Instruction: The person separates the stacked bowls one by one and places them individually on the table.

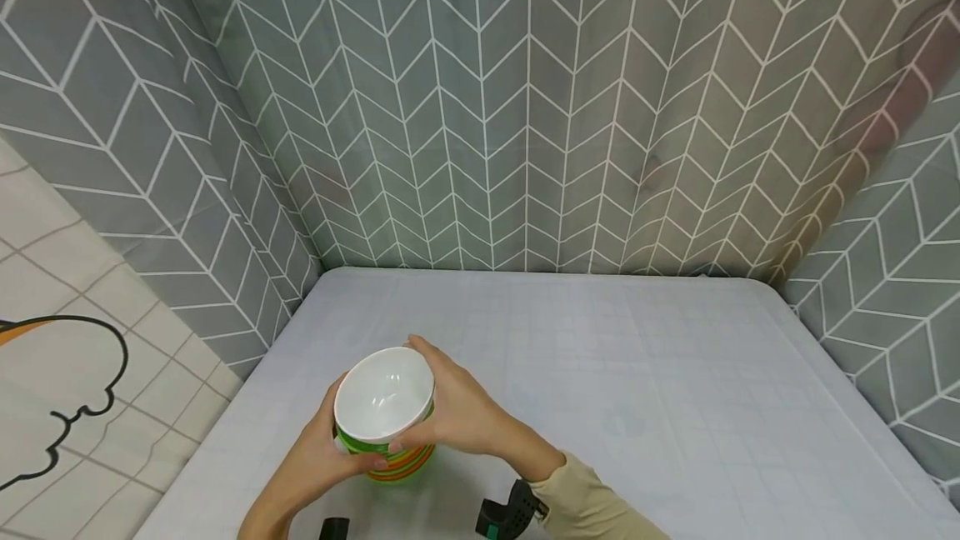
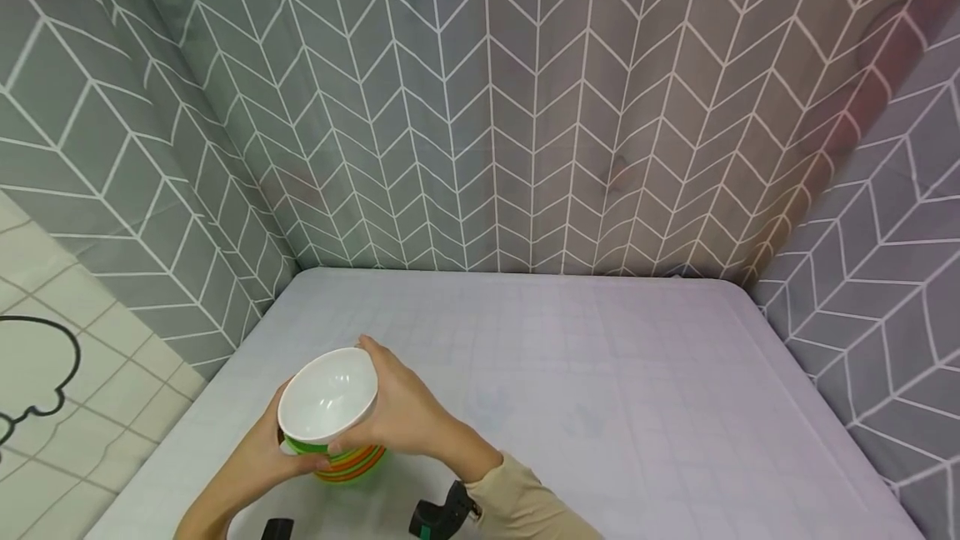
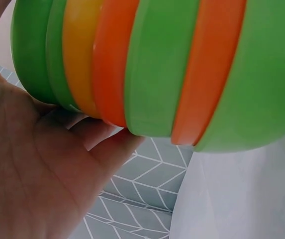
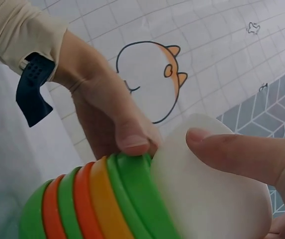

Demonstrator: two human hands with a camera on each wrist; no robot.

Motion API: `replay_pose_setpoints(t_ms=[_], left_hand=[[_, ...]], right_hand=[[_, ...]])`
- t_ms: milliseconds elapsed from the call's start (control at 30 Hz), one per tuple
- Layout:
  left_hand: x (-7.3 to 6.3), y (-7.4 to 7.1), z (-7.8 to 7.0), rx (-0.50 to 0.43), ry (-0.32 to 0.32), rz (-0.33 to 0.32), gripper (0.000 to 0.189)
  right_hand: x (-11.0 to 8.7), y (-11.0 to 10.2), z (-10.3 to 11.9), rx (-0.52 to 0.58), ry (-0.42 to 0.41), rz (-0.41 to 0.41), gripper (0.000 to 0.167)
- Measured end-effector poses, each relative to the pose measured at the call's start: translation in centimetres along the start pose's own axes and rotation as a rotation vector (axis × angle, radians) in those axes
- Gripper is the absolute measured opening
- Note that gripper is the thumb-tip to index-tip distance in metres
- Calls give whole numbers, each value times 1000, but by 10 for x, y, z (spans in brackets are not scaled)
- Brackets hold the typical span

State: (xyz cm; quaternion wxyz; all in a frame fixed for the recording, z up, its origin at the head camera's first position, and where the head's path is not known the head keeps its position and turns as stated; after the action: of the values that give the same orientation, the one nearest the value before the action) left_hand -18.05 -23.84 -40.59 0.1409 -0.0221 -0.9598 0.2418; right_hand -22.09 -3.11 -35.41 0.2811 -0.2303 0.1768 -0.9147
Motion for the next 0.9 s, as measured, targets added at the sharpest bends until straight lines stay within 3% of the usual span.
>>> replay_pose_setpoints(t_ms=[433, 633, 900], left_hand=[[-1, 0, 1, 38, -59, 10, 110], [-4, -2, 0, 90, -58, -10, 113], [-2, 0, -2, 56, -75, 5, 114]], right_hand=[[-9, -33, 4, 31, 66, -129, 118], [-16, -47, -8, 10, 112, -196, 121], [-32, -61, -35, -57, 142, -280, 122]])
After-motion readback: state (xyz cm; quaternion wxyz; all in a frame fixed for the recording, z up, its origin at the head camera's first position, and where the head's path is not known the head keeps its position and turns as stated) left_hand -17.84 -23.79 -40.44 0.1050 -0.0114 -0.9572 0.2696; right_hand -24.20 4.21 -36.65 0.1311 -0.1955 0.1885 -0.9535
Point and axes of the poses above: each hand's wrist, its own x-axis towards the middle knuckle, its own y-axis out of the palm, z = x × y, the point moved 3 cm from there along x, towards the middle knuckle, and after that the axes turned 1 degree about -z, right-handed, at the moved point
